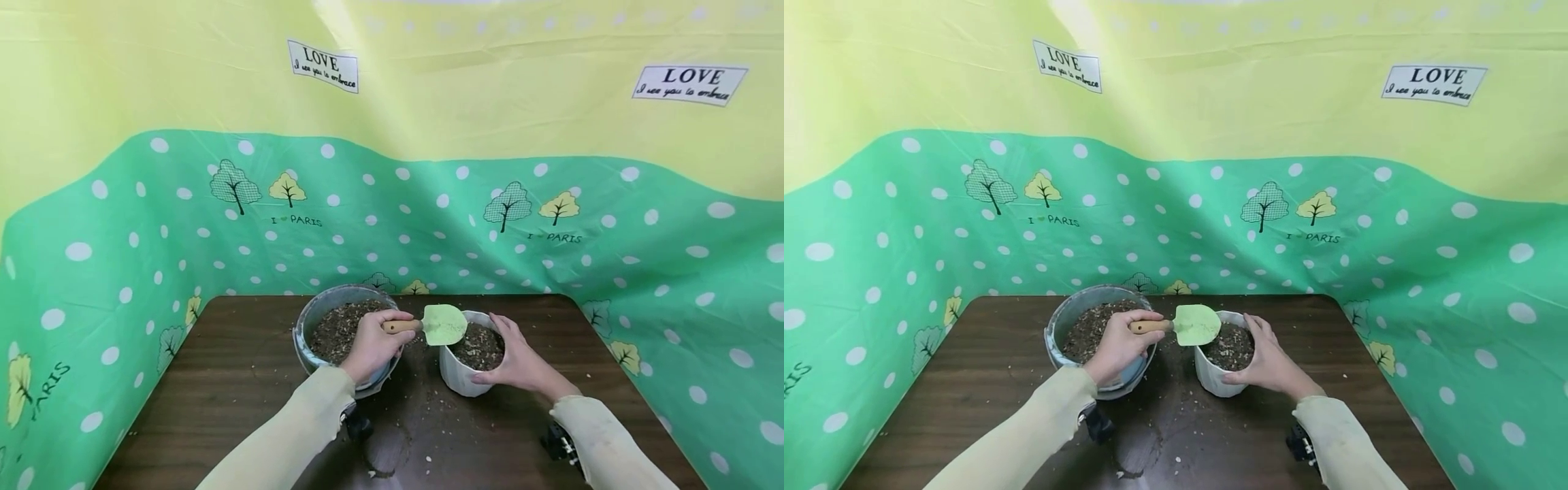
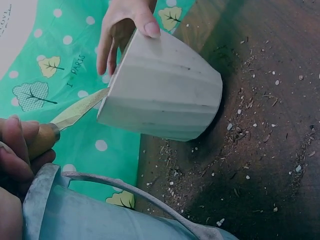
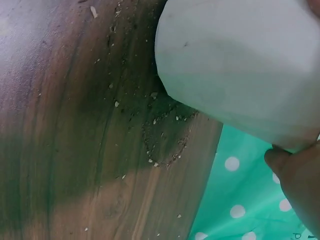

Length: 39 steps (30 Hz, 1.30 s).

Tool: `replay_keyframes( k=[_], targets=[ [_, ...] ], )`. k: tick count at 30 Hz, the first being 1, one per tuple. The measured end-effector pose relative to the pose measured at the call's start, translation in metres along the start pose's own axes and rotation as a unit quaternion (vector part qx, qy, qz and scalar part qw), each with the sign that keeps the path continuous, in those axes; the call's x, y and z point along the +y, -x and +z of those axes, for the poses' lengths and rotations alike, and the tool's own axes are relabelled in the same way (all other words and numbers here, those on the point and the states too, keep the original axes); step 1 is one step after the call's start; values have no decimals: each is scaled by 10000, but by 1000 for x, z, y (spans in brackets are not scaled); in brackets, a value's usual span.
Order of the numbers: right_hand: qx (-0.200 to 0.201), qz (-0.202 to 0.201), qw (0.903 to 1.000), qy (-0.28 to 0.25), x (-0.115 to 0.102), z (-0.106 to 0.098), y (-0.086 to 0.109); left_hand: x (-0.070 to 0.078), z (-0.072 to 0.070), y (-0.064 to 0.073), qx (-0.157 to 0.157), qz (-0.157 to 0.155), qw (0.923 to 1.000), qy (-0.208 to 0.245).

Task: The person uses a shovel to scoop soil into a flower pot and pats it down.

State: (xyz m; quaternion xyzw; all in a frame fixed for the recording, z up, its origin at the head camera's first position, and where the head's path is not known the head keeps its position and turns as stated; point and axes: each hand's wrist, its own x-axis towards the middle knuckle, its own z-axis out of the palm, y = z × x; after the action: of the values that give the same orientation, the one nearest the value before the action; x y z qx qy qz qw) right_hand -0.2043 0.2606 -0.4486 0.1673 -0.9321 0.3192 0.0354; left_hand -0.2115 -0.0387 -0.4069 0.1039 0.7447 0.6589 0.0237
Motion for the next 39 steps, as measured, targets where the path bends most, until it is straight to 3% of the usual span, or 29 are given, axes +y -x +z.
replay_keyframes(
  k=[3, 8, 12, 17, 22, 27, 35, 39],
  targets=[
    [-40, -10, 9994, -351, 5, 1, 3, 1, 0, 0, -13, -62, 10000, 60],
    [223, 439, 9917, -1187, 10, 11, 10, 4, -7, 1, -93, -70, 9994, 336],
    [535, 770, 9717, -2168, 11, 22, 15, 9, -23, 3, -20, -42, 9998, 199],
    [806, 900, 9449, -3043, 11, 29, 15, 20, -58, 2, 220, -144, 9996, -41],
    [792, 955, 9405, -3163, 12, 31, 15, 28, -102, 1, 394, -60, 9974, -603],
    [743, 965, 9386, -3228, 13, 33, 16, 33, -137, 4, 321, -11, 9920, -1224],
    [700, 934, 9390, -3234, 16, 33, 18, 31, -165, 10, 260, -131, 9802, -1957],
    [711, 924, 9376, -3276, 16, 34, 17, 30, -171, 12, 212, 181, 9661, -2566]
  ],
)
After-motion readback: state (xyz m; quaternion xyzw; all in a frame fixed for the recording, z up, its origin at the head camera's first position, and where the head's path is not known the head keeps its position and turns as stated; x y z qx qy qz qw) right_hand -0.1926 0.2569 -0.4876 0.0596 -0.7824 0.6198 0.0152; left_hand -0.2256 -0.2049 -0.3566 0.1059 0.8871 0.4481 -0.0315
